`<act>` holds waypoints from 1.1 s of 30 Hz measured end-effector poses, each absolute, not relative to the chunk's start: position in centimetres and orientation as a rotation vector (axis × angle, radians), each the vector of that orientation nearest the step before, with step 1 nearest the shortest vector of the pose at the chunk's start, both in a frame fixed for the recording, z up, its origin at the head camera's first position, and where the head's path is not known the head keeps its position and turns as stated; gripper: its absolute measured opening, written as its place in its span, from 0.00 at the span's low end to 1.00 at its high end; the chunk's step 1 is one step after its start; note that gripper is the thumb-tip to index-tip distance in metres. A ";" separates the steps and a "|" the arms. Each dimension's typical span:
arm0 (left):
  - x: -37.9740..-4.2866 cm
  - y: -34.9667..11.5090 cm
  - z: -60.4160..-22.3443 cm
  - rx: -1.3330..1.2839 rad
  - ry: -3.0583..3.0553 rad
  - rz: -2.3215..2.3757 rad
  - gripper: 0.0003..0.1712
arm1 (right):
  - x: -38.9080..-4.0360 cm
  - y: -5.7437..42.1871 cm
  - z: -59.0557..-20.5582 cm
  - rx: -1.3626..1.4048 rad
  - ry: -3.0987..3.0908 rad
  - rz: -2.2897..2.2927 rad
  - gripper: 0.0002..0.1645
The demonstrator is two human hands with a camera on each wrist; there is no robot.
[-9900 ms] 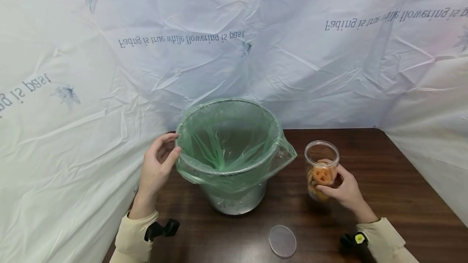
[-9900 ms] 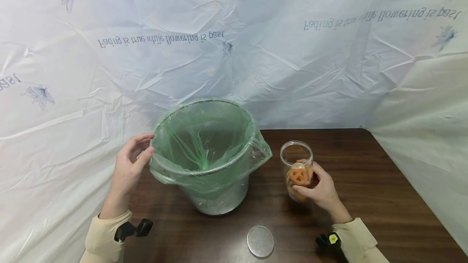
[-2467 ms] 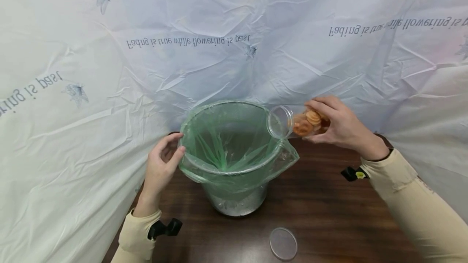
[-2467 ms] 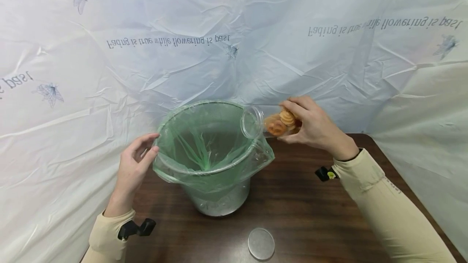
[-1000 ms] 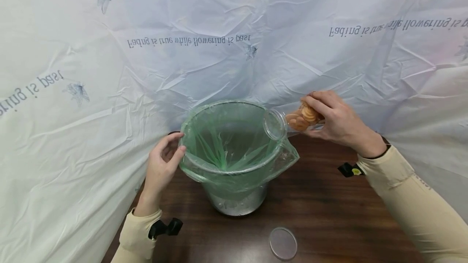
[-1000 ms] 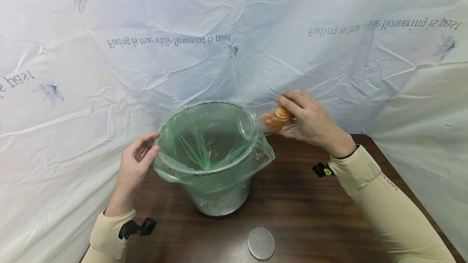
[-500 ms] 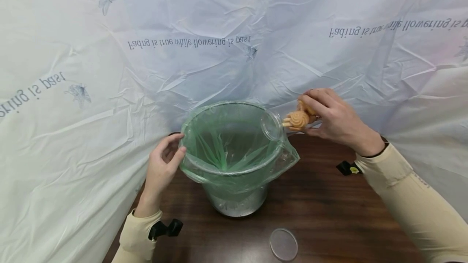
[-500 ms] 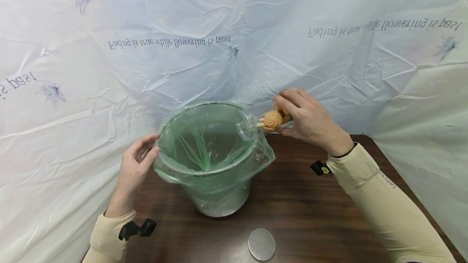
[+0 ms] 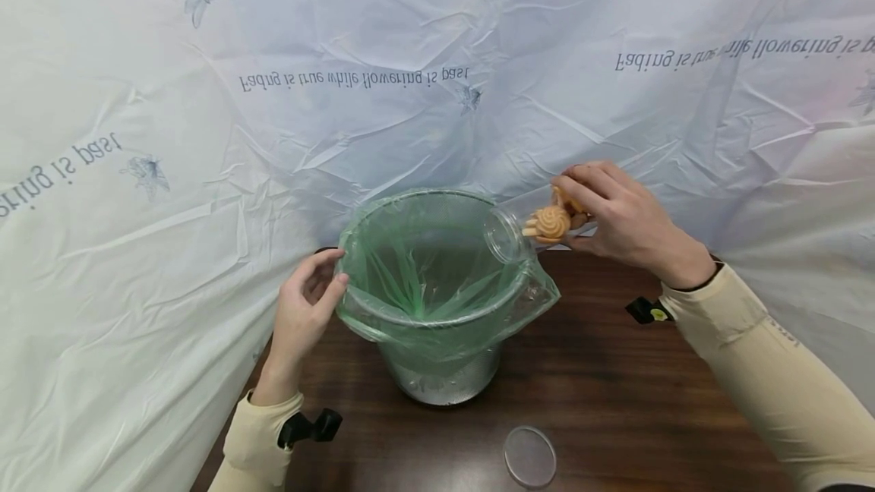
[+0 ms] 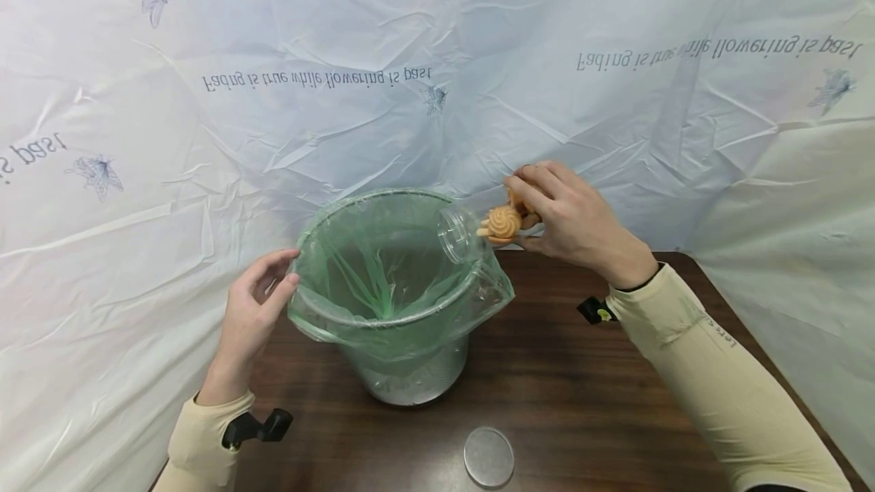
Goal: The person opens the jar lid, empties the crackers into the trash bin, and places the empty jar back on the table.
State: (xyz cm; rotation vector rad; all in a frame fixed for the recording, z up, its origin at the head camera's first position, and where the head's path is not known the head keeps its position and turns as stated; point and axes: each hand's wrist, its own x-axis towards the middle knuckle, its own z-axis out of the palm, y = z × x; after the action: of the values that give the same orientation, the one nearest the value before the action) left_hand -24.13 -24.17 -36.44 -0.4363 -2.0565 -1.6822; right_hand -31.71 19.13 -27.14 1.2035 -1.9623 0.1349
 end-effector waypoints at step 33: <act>-23.9 -23.9 -36.3 -0.414 -2.063 -1.691 0.20 | -31.4 18.9 -26.1 1.227 -1.964 -0.067 0.58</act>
State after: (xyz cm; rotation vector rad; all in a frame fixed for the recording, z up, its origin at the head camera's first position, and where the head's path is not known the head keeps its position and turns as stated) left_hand -23.86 -23.88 -36.33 -0.4137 -2.0627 -1.6908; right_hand -31.38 18.88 -26.11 1.2274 -1.9645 -0.0674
